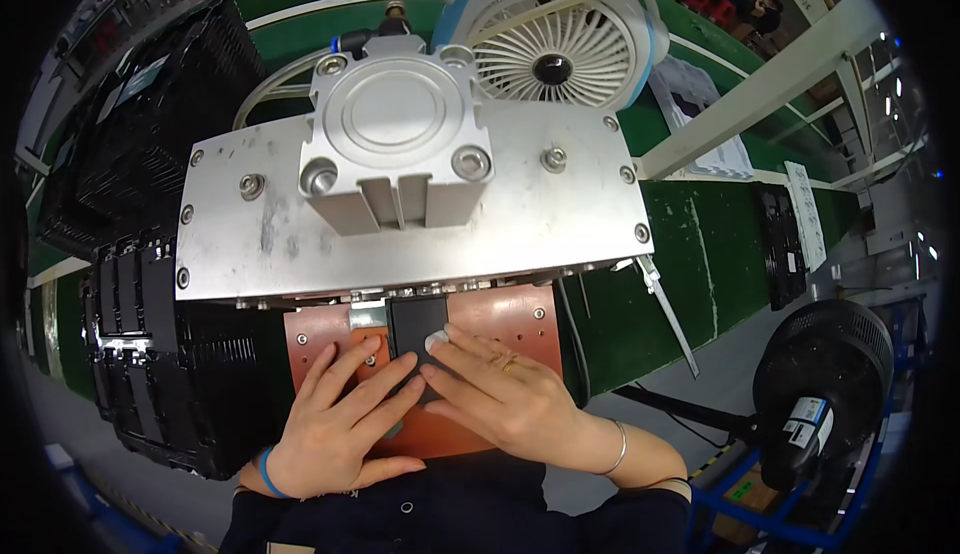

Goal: The person repeatedly picks up small black rectangular electronic components from a stack and places them into a metal jig on a workbench. They press down on the components to activate a machine, then remove the processed items and place them into a black tray. This cycle is performed continuously throughout the clip.

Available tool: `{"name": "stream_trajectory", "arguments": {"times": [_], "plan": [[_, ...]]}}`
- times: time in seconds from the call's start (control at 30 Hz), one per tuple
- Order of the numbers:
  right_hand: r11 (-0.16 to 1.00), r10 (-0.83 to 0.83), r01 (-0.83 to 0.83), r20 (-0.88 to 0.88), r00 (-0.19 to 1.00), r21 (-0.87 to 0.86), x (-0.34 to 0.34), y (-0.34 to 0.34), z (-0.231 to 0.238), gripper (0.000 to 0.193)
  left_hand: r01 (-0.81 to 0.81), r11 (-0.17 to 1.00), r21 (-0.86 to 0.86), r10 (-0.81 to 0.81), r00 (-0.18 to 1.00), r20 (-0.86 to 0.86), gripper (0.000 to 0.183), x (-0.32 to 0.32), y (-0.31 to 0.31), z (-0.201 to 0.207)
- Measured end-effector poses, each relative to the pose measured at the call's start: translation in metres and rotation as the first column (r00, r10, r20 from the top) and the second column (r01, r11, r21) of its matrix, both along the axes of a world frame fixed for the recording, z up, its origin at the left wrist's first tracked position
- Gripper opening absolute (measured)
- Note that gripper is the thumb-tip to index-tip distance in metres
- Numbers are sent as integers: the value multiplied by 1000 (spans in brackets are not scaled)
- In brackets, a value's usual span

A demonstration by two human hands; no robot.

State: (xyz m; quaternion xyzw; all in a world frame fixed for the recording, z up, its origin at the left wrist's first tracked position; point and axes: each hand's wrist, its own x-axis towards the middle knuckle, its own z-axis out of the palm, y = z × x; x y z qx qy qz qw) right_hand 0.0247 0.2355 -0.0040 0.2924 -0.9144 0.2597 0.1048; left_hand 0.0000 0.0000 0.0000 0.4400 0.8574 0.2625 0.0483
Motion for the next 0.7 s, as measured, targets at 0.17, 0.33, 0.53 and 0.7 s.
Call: {"name": "stream_trajectory", "arguments": {"times": [0.17, 0.33, 0.53, 0.7], "plan": [[1000, 8, -8, 13, 1000, 11, -4, 0, 1, 37, 2, 1000, -9, -2, 1000, -21, 61, -3, 0, -2], [999, 38, -39, 34, 999, 16, -6, 0, 5, 36, -1, 996, -87, 1, 1000, -6, 71, 0, -3, -3], [1000, 19, -19, 38, 999, -5, -4, -1, 4, 35, 6, 995, -95, -7, 1000, -11, 71, 0, -4, -3], [1000, 10, -10, 58, 998, -6, -5, -2, 6, 35, -7, 1000, -25, 5, 997, -83, 60, -4, -2, -1]]}}
